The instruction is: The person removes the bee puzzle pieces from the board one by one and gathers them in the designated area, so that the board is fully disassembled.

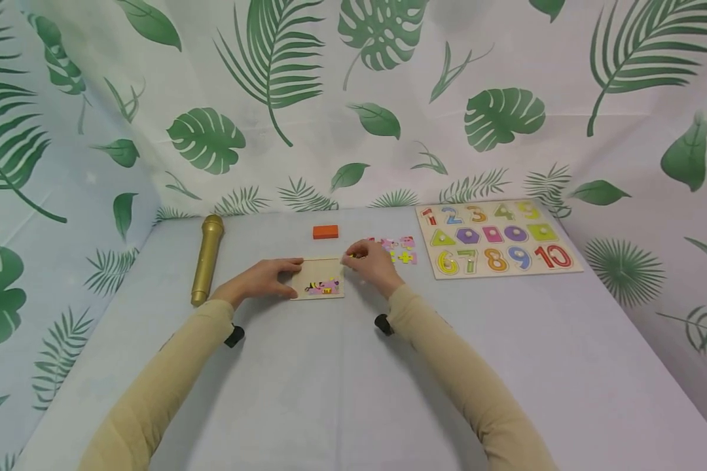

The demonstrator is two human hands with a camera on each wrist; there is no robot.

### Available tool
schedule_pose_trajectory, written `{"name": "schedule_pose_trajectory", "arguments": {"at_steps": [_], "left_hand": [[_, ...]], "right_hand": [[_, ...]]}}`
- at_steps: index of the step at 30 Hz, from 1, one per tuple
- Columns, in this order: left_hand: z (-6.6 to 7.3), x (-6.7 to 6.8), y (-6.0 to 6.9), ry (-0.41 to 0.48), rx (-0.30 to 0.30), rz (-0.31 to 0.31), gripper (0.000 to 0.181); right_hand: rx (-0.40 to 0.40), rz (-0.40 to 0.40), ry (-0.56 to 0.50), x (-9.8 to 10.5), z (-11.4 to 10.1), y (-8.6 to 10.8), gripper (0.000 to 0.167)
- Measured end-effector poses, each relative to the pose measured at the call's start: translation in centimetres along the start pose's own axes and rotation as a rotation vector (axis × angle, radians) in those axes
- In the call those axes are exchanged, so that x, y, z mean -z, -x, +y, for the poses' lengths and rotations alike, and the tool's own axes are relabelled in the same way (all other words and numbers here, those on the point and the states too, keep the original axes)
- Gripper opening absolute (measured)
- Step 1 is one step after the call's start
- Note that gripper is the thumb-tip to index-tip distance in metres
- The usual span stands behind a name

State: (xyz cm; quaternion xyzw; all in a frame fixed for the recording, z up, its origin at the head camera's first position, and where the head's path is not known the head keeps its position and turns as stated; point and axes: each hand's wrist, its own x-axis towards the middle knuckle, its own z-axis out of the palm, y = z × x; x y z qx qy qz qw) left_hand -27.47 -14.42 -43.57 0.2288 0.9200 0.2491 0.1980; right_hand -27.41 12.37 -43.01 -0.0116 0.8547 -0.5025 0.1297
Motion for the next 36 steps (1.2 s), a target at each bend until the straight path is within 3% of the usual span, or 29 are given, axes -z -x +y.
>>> {"name": "schedule_pose_trajectory", "arguments": {"at_steps": [4,11,16,27,36], "left_hand": [[0.0,0.0,-0.1,-0.004,0.007,0.0,0.069],[0.0,0.0,-0.3,0.009,0.019,-0.009,0.069],[0.2,0.0,0.0,0.019,-0.001,-0.001,0.068],[0.1,-0.1,-0.1,0.013,0.006,0.001,0.068],[-0.2,-0.2,-0.1,0.012,0.018,-0.002,0.069]], "right_hand": [[-0.012,0.013,0.048,2.6,1.8,0.1,0.026],[0.005,-0.122,0.127,4.8,3.3,0.7,0.031],[0.022,-0.151,0.133,4.7,3.6,0.7,0.031],[0.07,-0.084,0.308,3.6,3.3,0.2,0.021],[0.07,-0.084,0.344,3.2,3.1,-0.1,0.019]]}}
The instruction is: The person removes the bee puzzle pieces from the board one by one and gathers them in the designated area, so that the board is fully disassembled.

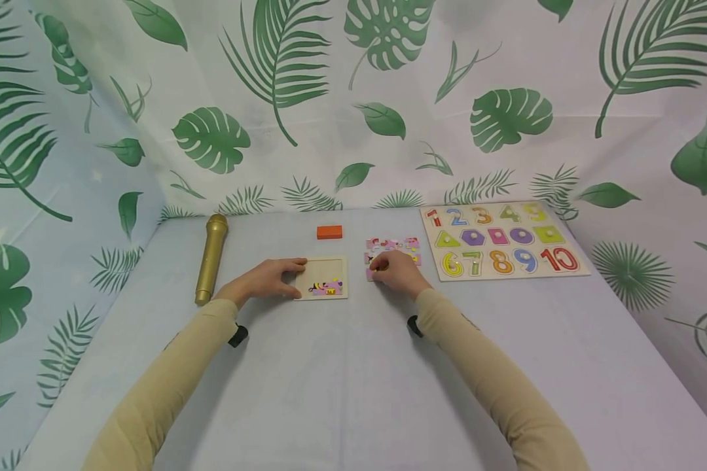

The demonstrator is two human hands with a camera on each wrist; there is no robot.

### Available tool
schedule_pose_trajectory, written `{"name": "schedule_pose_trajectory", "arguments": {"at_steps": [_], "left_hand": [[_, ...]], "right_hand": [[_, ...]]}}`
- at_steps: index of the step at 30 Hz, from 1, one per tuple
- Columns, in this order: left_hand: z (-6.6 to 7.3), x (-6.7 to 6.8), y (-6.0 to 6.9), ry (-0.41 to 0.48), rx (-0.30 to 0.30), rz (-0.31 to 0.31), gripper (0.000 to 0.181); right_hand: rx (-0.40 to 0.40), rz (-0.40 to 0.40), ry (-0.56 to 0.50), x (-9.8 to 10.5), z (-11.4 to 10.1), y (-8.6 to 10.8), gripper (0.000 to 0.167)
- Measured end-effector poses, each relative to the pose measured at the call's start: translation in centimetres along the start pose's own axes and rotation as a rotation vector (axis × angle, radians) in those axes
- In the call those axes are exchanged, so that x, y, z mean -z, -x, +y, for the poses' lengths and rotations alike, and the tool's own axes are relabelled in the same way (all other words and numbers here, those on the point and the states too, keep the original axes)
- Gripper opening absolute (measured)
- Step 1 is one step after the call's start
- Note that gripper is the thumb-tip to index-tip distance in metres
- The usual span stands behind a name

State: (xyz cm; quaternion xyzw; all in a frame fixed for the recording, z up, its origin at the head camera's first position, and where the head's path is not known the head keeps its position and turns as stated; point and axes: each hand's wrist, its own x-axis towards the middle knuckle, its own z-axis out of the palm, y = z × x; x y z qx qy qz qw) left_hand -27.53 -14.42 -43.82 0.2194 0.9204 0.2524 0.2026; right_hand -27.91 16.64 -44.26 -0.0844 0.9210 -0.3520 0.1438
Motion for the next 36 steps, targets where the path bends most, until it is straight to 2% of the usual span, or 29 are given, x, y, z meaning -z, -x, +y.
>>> {"name": "schedule_pose_trajectory", "arguments": {"at_steps": [9,16,25,31,36], "left_hand": [[-0.1,-0.2,-0.1,-0.016,-0.024,0.005,0.069],[-0.1,-0.3,-0.2,-0.017,-0.017,0.009,0.07],[0.0,-0.2,-0.2,-0.021,-0.032,0.011,0.069],[0.2,-0.1,-0.2,-0.012,-0.006,0.008,0.068],[0.4,0.0,-0.1,-0.002,-0.007,0.023,0.064]], "right_hand": [[-0.009,0.003,0.005,-0.2,0.2,-0.2,0.02],[0.009,-0.005,0.029,-0.2,0.1,-0.2,0.021],[-0.017,-0.009,0.032,-0.1,0.0,-0.2,0.021],[-0.01,0.014,0.006,0.1,-1.7,-0.1,0.023],[0.009,-0.022,-0.074,-0.8,-4.3,0.0,0.024]]}}
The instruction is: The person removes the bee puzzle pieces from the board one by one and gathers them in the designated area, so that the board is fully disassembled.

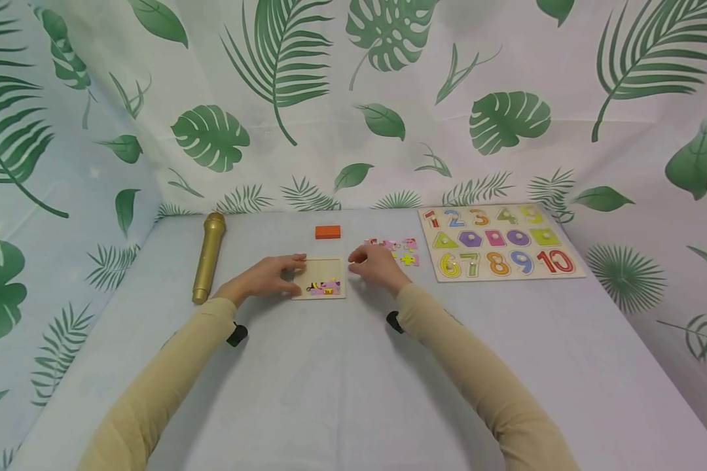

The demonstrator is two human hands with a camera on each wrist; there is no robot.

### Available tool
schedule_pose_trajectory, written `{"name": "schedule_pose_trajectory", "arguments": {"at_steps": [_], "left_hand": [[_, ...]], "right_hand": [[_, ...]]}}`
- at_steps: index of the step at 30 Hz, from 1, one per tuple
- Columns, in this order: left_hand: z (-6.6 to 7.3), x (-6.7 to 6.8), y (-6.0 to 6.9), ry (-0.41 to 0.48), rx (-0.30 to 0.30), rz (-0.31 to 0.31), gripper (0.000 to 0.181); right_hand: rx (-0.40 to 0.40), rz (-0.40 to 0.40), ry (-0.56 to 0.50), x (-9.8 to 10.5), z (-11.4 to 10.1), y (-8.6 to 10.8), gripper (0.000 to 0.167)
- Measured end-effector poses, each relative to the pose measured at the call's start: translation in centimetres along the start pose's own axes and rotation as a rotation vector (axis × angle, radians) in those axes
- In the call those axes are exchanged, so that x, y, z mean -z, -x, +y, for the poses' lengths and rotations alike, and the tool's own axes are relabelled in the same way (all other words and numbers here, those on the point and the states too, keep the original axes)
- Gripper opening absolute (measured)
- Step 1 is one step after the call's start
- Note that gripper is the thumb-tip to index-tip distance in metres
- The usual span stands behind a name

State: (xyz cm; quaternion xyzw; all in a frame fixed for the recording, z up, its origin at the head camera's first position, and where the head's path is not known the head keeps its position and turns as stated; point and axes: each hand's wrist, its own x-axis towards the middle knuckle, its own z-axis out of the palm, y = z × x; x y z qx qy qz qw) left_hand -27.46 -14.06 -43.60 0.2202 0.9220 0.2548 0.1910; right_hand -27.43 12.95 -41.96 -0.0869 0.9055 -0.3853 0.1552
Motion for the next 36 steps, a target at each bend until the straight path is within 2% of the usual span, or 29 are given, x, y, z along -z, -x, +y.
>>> {"name": "schedule_pose_trajectory", "arguments": {"at_steps": [8,16,19,30,36], "left_hand": [[0.2,0.2,-0.1,0.006,-0.035,-0.014,0.063],[-0.2,-0.3,-0.2,-0.004,-0.056,-0.007,0.065],[-0.3,-0.4,-0.1,-0.006,-0.064,-0.004,0.066],[-0.3,-0.3,0.0,-0.015,-0.069,-0.001,0.066],[-0.3,-0.3,0.0,-0.013,-0.062,-0.003,0.066]], "right_hand": [[0.066,-0.087,-0.001,-3.2,-3.0,-0.4,0.029],[0.038,-0.104,0.003,-5.4,-3.2,-1.2,0.026],[0.042,-0.114,-0.005,-5.8,-3.1,-1.2,0.028],[0.182,-0.104,0.13,-6.2,-3.2,-1.3,0.028],[0.195,-0.111,0.143,-6.1,-3.3,-1.2,0.026]]}}
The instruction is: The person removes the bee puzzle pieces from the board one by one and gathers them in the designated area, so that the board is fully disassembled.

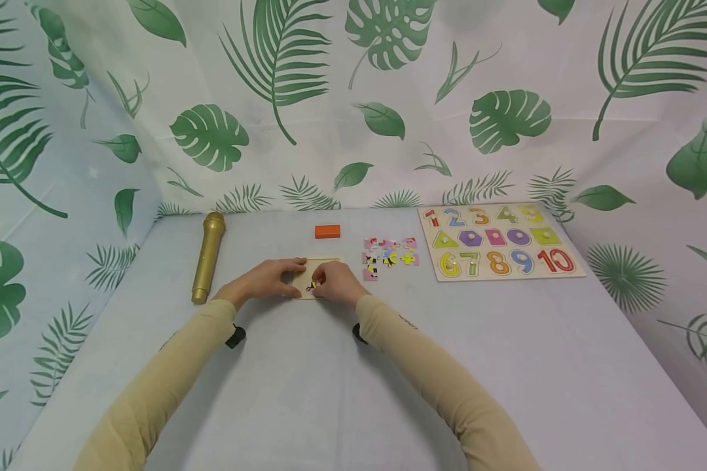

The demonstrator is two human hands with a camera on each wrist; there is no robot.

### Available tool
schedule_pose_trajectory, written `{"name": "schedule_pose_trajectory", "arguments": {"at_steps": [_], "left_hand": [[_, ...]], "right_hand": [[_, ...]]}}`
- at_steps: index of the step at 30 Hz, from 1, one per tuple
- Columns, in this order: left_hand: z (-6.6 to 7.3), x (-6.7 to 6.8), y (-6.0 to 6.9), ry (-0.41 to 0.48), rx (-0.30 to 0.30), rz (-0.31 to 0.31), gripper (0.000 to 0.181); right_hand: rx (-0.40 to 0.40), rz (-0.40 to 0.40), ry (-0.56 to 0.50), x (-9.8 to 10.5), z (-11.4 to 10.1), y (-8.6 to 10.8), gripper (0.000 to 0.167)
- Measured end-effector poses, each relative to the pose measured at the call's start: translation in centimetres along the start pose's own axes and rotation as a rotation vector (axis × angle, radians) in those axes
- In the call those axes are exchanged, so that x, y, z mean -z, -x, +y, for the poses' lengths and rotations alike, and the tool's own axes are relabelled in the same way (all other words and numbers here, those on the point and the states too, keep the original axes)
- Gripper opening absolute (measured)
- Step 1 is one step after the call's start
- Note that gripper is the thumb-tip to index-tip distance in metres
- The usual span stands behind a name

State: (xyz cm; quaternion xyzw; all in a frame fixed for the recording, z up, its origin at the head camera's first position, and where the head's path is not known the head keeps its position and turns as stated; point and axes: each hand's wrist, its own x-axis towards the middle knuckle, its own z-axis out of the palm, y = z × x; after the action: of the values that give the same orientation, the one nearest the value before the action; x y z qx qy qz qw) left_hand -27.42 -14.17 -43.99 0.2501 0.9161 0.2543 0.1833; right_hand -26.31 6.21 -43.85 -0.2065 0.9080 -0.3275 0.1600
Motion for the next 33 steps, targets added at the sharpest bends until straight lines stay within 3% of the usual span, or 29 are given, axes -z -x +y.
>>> {"name": "schedule_pose_trajectory", "arguments": {"at_steps": [33], "left_hand": [[-0.02,0.18,-0.01,-0.036,-0.003,-0.021,0.068]], "right_hand": [[0.066,-0.018,0.062,-0.29,0.29,-0.24,0.027]]}}
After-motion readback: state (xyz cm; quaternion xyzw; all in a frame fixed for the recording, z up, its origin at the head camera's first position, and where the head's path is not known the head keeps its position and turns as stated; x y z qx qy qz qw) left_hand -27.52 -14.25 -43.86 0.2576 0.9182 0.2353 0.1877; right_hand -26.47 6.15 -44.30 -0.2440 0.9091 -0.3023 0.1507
